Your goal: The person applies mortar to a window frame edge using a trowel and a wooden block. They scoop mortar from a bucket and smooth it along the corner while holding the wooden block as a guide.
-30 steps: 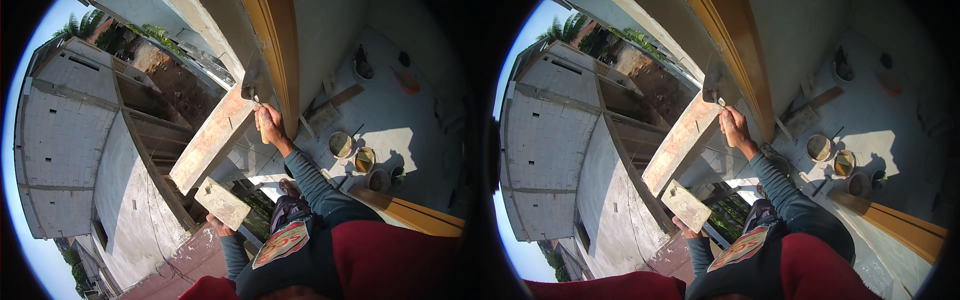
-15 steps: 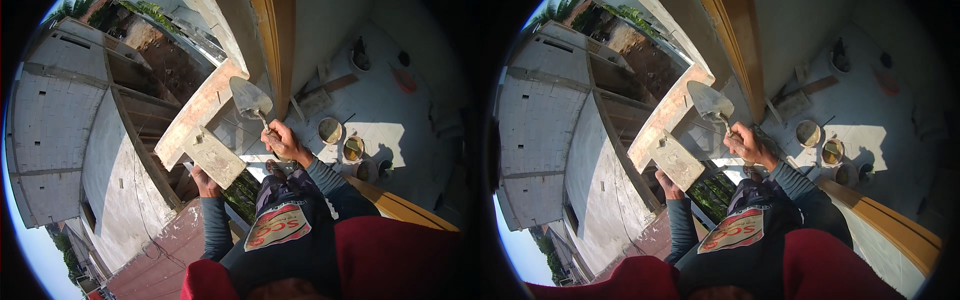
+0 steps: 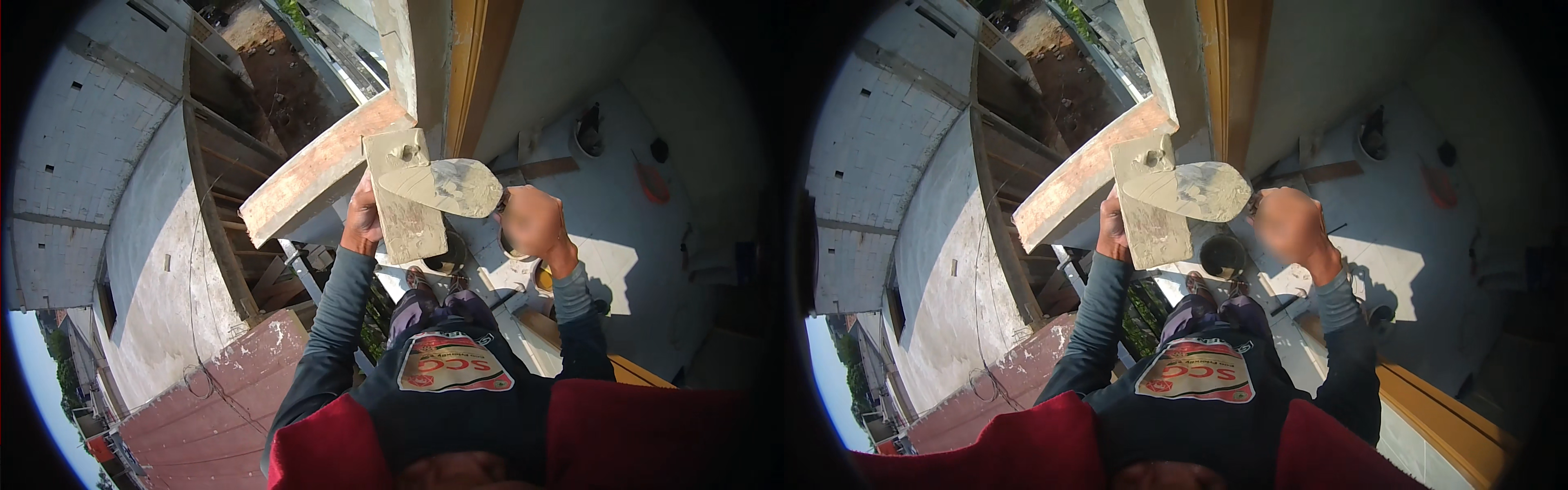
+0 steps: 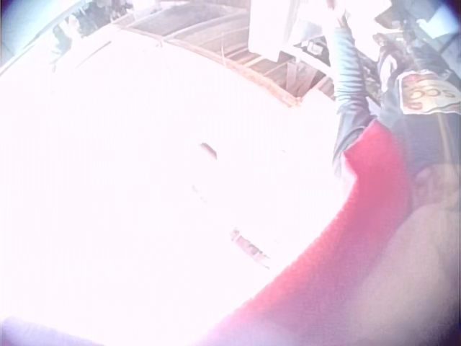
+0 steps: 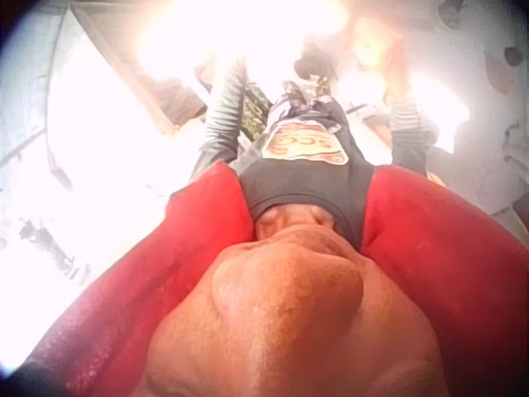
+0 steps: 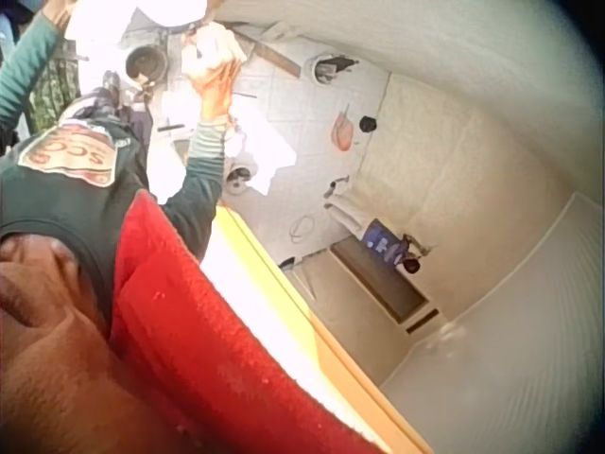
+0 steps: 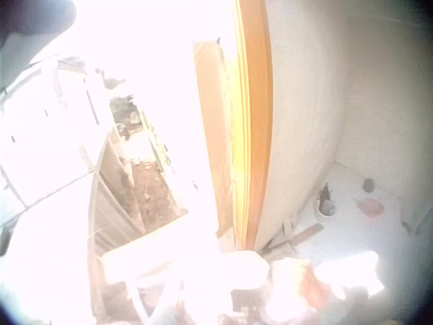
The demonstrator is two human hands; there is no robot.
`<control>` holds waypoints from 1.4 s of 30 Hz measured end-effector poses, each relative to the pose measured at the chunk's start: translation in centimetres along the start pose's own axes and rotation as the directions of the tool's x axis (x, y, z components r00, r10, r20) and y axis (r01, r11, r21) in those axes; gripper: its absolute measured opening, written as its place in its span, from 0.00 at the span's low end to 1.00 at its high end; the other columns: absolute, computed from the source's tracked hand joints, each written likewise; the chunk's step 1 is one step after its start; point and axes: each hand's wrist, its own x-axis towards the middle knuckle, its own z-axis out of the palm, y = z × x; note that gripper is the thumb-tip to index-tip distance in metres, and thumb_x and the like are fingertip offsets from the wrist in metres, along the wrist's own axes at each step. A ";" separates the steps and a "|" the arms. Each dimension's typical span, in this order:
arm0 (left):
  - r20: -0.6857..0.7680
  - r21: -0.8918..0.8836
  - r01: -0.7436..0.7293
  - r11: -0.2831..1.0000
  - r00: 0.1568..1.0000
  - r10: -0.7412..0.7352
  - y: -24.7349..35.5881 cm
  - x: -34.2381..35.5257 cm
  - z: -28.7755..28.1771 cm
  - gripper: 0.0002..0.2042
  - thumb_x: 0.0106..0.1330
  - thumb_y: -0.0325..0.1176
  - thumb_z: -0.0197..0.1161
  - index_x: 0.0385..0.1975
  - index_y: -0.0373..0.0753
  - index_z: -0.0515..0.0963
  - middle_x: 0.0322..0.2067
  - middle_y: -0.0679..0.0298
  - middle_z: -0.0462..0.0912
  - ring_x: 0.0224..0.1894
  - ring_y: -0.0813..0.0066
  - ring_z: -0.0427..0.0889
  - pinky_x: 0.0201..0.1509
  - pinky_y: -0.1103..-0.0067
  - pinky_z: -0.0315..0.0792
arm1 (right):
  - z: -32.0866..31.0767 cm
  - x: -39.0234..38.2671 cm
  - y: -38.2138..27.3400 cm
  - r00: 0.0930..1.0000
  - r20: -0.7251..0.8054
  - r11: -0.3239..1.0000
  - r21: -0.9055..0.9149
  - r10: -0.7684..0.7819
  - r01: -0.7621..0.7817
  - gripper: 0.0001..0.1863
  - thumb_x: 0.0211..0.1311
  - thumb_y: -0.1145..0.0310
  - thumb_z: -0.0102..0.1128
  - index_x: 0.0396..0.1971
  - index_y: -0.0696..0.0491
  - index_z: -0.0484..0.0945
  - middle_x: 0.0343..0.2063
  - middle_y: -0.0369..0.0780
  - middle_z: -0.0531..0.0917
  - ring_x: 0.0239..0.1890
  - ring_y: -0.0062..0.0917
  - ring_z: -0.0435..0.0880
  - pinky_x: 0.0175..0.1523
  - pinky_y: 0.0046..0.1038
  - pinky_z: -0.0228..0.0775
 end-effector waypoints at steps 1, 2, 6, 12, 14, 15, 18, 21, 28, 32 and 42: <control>-0.014 0.058 0.018 0.998 1.000 -0.017 -0.2 -0.1 0.7 0.43 0.57 0.23 0.63 0.76 0.36 0.53 0.67 0.50 0.72 0.64 0.57 0.79 0.67 0.60 0.76 | -0.1 0.4 0.4 1.000 -0.025 1.000 -0.005 -0.011 0.011 0.15 0.41 0.78 0.74 0.30 0.59 0.79 0.36 0.47 0.86 0.34 0.43 0.85 0.37 0.37 0.78; -0.004 0.112 0.025 0.993 1.000 -0.025 -0.1 -0.3 1.3 0.44 0.56 0.24 0.64 0.76 0.36 0.54 0.67 0.51 0.72 0.64 0.57 0.79 0.68 0.61 0.75 | -0.2 0.8 0.7 0.999 -0.051 1.000 -0.007 -0.016 0.016 0.15 0.40 0.79 0.74 0.30 0.59 0.79 0.37 0.48 0.86 0.34 0.44 0.85 0.38 0.37 0.78; 0.011 0.440 0.024 0.898 0.999 -0.032 1.5 -1.8 3.3 0.45 0.45 0.31 0.74 0.68 0.36 0.63 0.60 0.58 0.76 0.61 0.66 0.80 0.67 0.66 0.74 | 1.5 3.3 1.6 0.941 -0.333 0.998 -0.025 -0.060 0.055 0.15 0.43 0.78 0.77 0.29 0.60 0.78 0.34 0.48 0.85 0.31 0.44 0.84 0.36 0.36 0.77; -0.082 0.347 -0.021 0.938 0.995 0.052 2.9 -6.2 2.9 0.44 0.48 0.35 0.77 0.67 0.34 0.63 0.57 0.52 0.79 0.57 0.56 0.83 0.61 0.61 0.80 | 4.0 10.0 0.7 0.811 -0.571 0.972 0.234 0.126 0.014 0.15 0.60 0.69 0.75 0.39 0.62 0.80 0.33 0.48 0.85 0.33 0.41 0.86 0.40 0.36 0.78; -0.101 0.292 -0.081 0.953 0.988 0.115 3.4 -8.0 1.6 0.40 0.51 0.33 0.72 0.67 0.32 0.64 0.56 0.49 0.80 0.54 0.53 0.85 0.58 0.60 0.82 | 4.0 12.6 -0.2 0.784 -0.591 0.939 0.342 0.190 0.030 0.14 0.67 0.68 0.70 0.44 0.62 0.79 0.34 0.44 0.85 0.33 0.30 0.85 0.40 0.31 0.78; -0.085 0.280 -0.130 0.951 0.984 0.159 3.5 -8.8 0.9 0.37 0.54 0.33 0.68 0.67 0.30 0.66 0.56 0.47 0.80 0.53 0.51 0.86 0.57 0.59 0.83 | 4.1 14.0 -0.7 0.788 -0.559 0.865 0.497 0.256 0.071 0.14 0.69 0.67 0.67 0.46 0.61 0.78 0.34 0.43 0.85 0.33 0.26 0.83 0.40 0.29 0.77; -0.110 0.243 -0.240 0.940 0.956 0.273 3.7 -11.6 -0.9 0.33 0.57 0.32 0.62 0.66 0.29 0.68 0.55 0.46 0.81 0.51 0.50 0.87 0.56 0.58 0.84 | 4.5 17.5 -2.1 0.818 -0.420 0.610 0.785 0.394 0.109 0.16 0.76 0.64 0.60 0.52 0.60 0.76 0.36 0.38 0.83 0.31 0.17 0.79 0.38 0.23 0.75; -0.207 0.241 -0.294 0.925 0.916 0.345 3.8 -14.2 -2.1 0.31 0.59 0.32 0.61 0.65 0.30 0.68 0.54 0.47 0.82 0.50 0.50 0.87 0.55 0.57 0.84 | 5.2 20.5 -2.9 0.807 -0.422 0.552 0.821 0.414 0.146 0.18 0.80 0.60 0.52 0.55 0.60 0.75 0.35 0.36 0.81 0.29 0.14 0.77 0.35 0.20 0.74; -0.277 0.265 -0.357 0.896 0.862 0.426 3.6 -18.0 -3.3 0.31 0.62 0.38 0.63 0.65 0.30 0.68 0.53 0.47 0.83 0.48 0.52 0.88 0.50 0.58 0.86 | 8.0 22.2 -4.1 0.789 -0.400 0.425 0.884 0.467 0.197 0.18 0.82 0.58 0.47 0.54 0.58 0.74 0.34 0.36 0.80 0.27 0.15 0.76 0.33 0.21 0.73; -0.327 0.235 -0.379 0.895 0.836 0.440 3.5 -19.1 -4.0 0.32 0.61 0.37 0.63 0.65 0.29 0.68 0.53 0.47 0.83 0.48 0.52 0.88 0.51 0.57 0.86 | 9.9 23.0 -4.9 0.772 -0.316 0.381 0.919 0.552 0.104 0.20 0.82 0.54 0.45 0.52 0.57 0.74 0.32 0.36 0.79 0.26 0.15 0.76 0.32 0.21 0.73; -0.346 0.190 -0.353 0.916 0.849 0.399 3.8 -19.2 -4.6 0.33 0.58 0.37 0.63 0.65 0.31 0.68 0.53 0.47 0.83 0.49 0.51 0.88 0.53 0.57 0.85 | 11.0 19.0 -6.0 0.896 0.014 0.123 0.989 0.443 -0.076 0.25 0.82 0.52 0.43 0.51 0.62 0.74 0.29 0.38 0.78 0.23 0.19 0.77 0.27 0.23 0.74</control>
